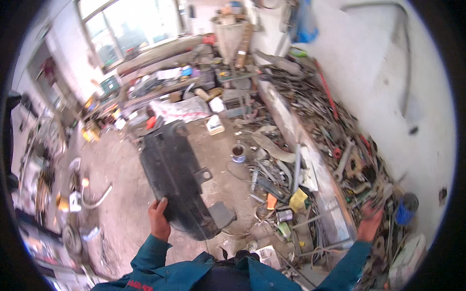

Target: The person picks up a black plastic car part and uses shears to trim its edges. They then move to a yellow and blue car and continue trimming the part near the wheel well, adjusting the piece repeatedly.

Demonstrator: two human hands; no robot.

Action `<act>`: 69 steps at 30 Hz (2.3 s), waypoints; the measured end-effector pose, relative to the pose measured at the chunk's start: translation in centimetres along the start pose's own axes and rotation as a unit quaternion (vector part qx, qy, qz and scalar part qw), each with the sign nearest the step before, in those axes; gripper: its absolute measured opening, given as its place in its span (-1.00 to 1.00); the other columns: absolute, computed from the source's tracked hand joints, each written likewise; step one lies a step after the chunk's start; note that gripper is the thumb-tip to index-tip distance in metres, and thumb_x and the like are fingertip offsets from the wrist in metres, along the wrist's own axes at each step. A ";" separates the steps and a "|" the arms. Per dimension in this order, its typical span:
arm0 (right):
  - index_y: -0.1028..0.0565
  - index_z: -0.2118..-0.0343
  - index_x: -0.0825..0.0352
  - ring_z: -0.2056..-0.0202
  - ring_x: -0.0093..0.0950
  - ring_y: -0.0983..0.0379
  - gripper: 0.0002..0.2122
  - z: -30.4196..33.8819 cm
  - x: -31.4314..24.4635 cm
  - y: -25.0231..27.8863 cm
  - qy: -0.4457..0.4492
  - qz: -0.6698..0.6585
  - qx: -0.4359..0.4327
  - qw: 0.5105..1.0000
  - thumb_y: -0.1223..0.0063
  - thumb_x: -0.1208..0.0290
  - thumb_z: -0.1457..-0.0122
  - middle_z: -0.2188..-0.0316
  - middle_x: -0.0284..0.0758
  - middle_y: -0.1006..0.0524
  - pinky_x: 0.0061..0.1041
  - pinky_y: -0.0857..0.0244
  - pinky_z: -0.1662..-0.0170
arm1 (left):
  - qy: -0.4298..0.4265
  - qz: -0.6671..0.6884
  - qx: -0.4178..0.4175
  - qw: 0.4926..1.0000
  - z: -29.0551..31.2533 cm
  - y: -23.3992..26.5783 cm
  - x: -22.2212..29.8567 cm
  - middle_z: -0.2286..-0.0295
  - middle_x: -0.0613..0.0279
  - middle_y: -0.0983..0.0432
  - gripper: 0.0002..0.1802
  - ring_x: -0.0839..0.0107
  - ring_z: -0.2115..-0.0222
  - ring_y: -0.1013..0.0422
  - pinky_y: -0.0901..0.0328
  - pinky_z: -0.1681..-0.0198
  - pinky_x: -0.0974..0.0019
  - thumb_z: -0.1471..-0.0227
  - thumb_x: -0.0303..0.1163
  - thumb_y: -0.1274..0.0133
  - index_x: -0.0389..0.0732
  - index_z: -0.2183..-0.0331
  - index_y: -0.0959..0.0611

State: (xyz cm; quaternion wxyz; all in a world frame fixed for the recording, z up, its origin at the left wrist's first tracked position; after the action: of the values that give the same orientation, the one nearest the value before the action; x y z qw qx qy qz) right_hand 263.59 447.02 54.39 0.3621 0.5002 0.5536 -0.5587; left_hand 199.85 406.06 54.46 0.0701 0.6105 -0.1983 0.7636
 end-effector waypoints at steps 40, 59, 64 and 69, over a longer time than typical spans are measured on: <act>-0.37 -0.37 0.26 0.11 -0.19 -0.45 -0.29 43.5 10.5 -42.1 0.094 0.097 -0.892 0.431 -0.45 0.21 -0.20 0.15 -0.14 -0.46 -0.23 -0.37 -0.02 | 0.014 -0.213 -0.040 0.976 4.2 16.1 15.4 0.39 0.27 -0.68 -0.38 0.54 0.41 -0.50 -0.38 0.32 0.34 -0.12 0.04 -0.42 -0.41 0.15 -0.82; -0.50 0.24 0.34 0.40 0.04 -0.57 -0.60 40.4 13.1 -40.8 0.190 0.209 -0.842 0.459 -0.47 0.13 -0.20 0.48 -0.07 -0.56 -0.09 -0.39 0.37 | 0.043 -0.297 -0.050 0.953 3.9 13.2 11.2 0.42 0.35 -0.61 -0.34 0.55 0.38 -0.45 -0.35 0.30 0.31 -0.18 0.13 -0.37 -0.40 0.17 -0.80; -0.42 0.48 0.31 0.46 0.08 -0.52 -0.52 39.9 12.6 -40.9 0.239 0.194 -0.844 0.440 -0.52 0.06 -0.13 0.55 -0.05 -0.52 -0.08 -0.34 0.42 | 0.032 -0.261 -0.044 0.964 3.7 13.2 10.4 0.40 0.36 -0.62 -0.35 0.56 0.39 -0.45 -0.35 0.31 0.31 -0.17 0.12 -0.37 -0.39 0.14 -0.80; -0.41 0.56 0.29 0.51 0.10 -0.49 -0.51 39.9 12.1 -40.2 0.228 0.157 -0.853 0.443 -0.53 0.05 -0.11 0.62 -0.03 -0.48 -0.09 -0.32 0.47 | 0.051 -0.232 -0.026 0.971 3.4 14.1 9.9 0.40 0.29 -0.66 -0.35 0.51 0.42 -0.48 -0.37 0.33 0.27 -0.13 0.12 -0.39 -0.38 0.16 -0.82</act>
State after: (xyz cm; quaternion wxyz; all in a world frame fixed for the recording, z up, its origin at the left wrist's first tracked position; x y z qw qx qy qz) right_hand 215.92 414.68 48.56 0.5484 0.1271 0.7256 0.3957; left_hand 195.61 390.54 61.50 0.2705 0.5981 -0.0671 0.7514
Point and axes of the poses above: each hand's wrist, its own z-axis away from the middle knuckle, its own y-axis out of the back of the hand, x = y × z, the point moved 2 cm from there along -z, towards the middle knuckle
